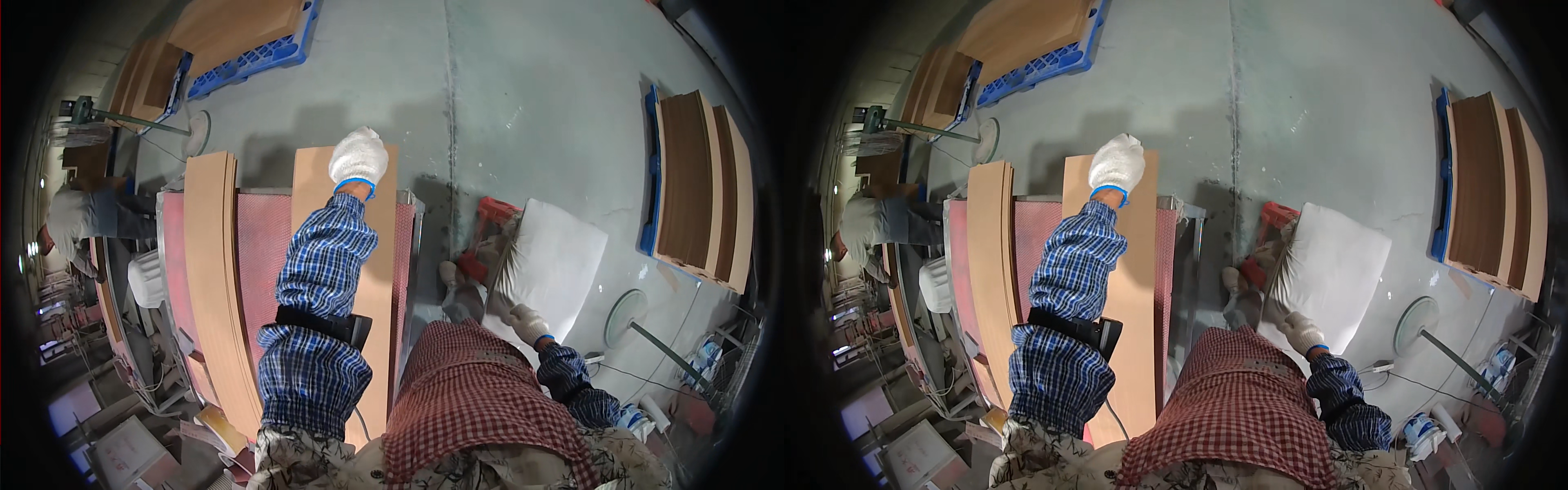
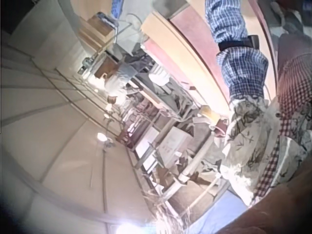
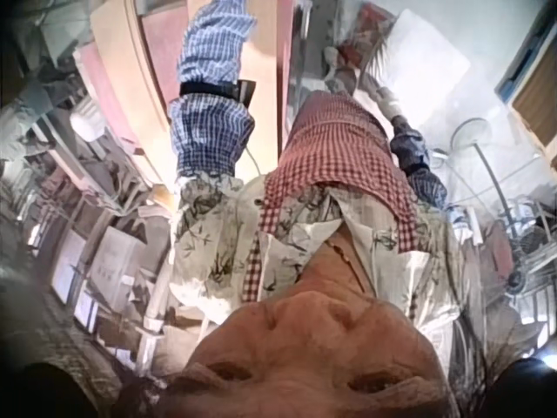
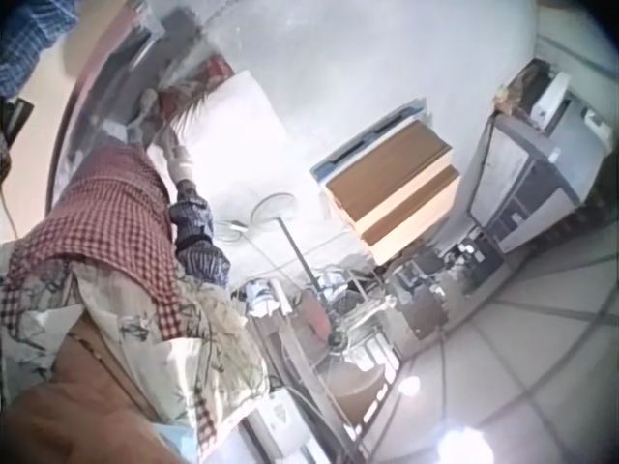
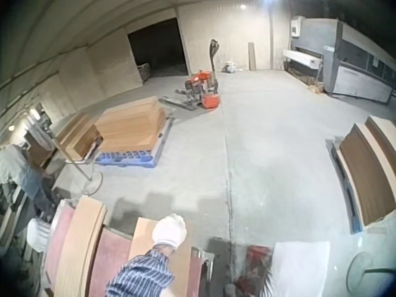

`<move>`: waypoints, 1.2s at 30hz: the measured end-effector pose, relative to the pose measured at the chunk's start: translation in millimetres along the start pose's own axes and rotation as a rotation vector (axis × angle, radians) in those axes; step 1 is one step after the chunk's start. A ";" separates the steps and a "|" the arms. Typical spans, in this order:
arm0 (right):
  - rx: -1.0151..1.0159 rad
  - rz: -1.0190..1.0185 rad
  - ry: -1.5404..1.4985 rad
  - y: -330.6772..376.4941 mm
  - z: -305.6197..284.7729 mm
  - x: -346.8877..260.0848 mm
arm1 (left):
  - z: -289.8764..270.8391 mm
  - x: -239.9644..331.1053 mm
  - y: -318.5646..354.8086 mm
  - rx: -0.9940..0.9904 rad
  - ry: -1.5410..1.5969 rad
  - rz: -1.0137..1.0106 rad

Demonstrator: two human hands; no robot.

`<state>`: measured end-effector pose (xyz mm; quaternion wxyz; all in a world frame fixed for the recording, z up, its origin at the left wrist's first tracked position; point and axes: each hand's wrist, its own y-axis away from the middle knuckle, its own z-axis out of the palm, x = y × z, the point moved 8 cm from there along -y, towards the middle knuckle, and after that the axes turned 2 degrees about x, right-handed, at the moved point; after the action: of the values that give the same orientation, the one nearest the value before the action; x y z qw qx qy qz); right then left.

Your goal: Manually sanding the edges and surfaces of curved wooden boards using sandpaper.

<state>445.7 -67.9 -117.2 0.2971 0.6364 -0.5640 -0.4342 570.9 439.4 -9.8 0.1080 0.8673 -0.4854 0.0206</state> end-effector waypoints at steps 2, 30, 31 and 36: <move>0.009 -0.005 0.007 1.2 -8.2 -4.4 | -10.1 3.5 4.0 0.005 0.072 -0.072; 0.160 -0.525 0.334 53.6 70.6 -0.8 | 32.3 -56.6 593.4 -0.162 0.171 -0.349; 0.181 -0.572 0.319 61.1 74.7 -4.6 | 35.7 -60.5 618.2 -0.161 0.159 -0.372; 0.158 -0.722 0.386 85.6 104.5 -24.2 | 43.2 -71.9 735.8 -0.167 0.138 -0.462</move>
<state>313.9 -48.7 -84.3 0.1760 0.8840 -0.2702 -0.3386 -93.0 118.7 61.0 0.2139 0.9399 -0.2658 0.0146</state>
